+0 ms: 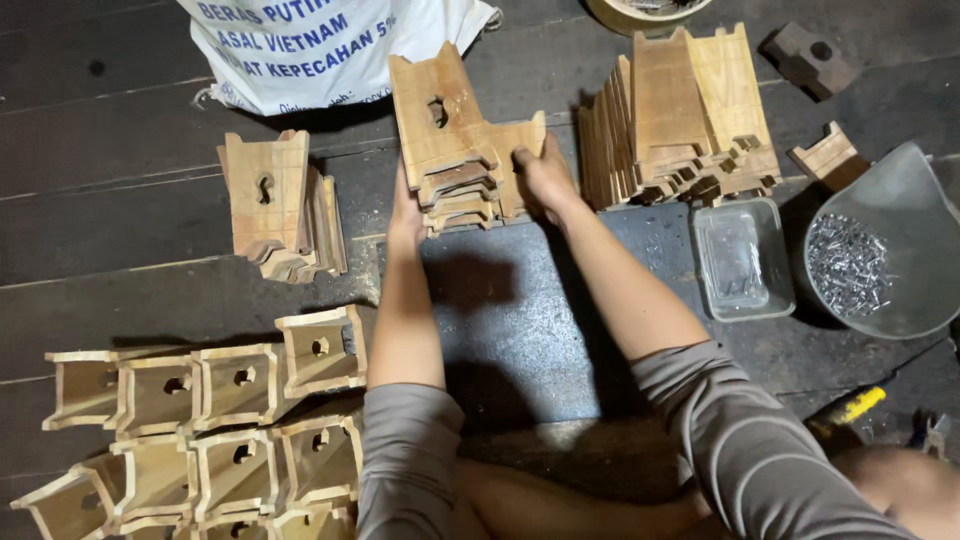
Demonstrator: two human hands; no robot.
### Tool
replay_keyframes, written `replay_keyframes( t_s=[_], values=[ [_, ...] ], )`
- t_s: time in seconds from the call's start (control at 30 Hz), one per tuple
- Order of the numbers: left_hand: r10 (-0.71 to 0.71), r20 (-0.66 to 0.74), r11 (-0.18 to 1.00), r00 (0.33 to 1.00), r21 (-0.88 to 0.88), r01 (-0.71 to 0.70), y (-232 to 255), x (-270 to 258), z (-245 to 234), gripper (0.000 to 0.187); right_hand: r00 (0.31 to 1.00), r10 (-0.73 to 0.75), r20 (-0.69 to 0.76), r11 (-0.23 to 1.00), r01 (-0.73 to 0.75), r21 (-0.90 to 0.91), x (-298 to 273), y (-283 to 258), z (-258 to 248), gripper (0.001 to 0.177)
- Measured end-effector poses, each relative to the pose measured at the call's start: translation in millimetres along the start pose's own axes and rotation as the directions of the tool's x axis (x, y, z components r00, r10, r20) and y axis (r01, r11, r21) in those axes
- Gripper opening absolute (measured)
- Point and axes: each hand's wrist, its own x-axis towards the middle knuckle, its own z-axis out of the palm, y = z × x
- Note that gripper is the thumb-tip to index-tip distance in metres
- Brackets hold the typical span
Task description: The person uses a power drill to make holes in small wooden panels and then stacks the panels together by hand.
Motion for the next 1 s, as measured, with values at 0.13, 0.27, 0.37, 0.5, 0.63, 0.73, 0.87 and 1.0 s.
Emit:
replay_keyframes(
  t_s=[0.13, 0.27, 0.37, 0.5, 0.63, 0.73, 0.87, 1.0],
  values=[
    [0.057, 0.002, 0.998, 0.998, -0.013, -0.057, 6, -33, 34, 0.063, 0.998, -0.012, 0.058, 0.999, 0.014, -0.041, -3, 9, 15, 0.069],
    [0.029, -0.029, 1.0, 0.999, -0.003, -0.029, 24, -56, 56, 0.061, 0.995, 0.034, 0.092, 0.999, -0.034, -0.009, -24, -15, 9, 0.084],
    [0.012, -0.058, 1.0, 0.998, -0.027, -0.013, 33, -57, 65, 0.063, 0.998, -0.065, 0.014, 0.996, 0.064, 0.065, -37, -33, 5, 0.078],
    [0.049, -0.132, 0.998, 0.99, -0.041, -0.055, 16, -32, 29, 0.073, 0.9, -0.413, -0.138, 0.878, 0.433, 0.203, -60, -42, 11, 0.059],
    [0.064, -0.138, 0.991, 0.988, 0.128, -0.046, -45, 6, -21, 0.063, 0.978, -0.181, 0.106, 0.715, 0.057, 0.696, -52, -42, 41, 0.065],
    [0.097, -0.127, 0.988, 0.987, 0.133, -0.08, -40, -6, -1, 0.055, 0.892, -0.445, 0.073, 0.755, 0.33, 0.567, -63, -42, 42, 0.053],
    [0.017, -0.235, 0.998, 0.972, 0.07, -0.001, -2, -35, 14, 0.066, 0.941, -0.337, -0.032, 0.743, 0.287, 0.605, -44, 2, 19, 0.062],
    [0.21, -0.264, 0.972, 0.941, 0.163, -0.171, 98, -251, 126, 0.027, 0.854, -0.456, -0.25, 0.612, 0.505, 0.609, -150, -10, -12, 0.056]
  ],
)
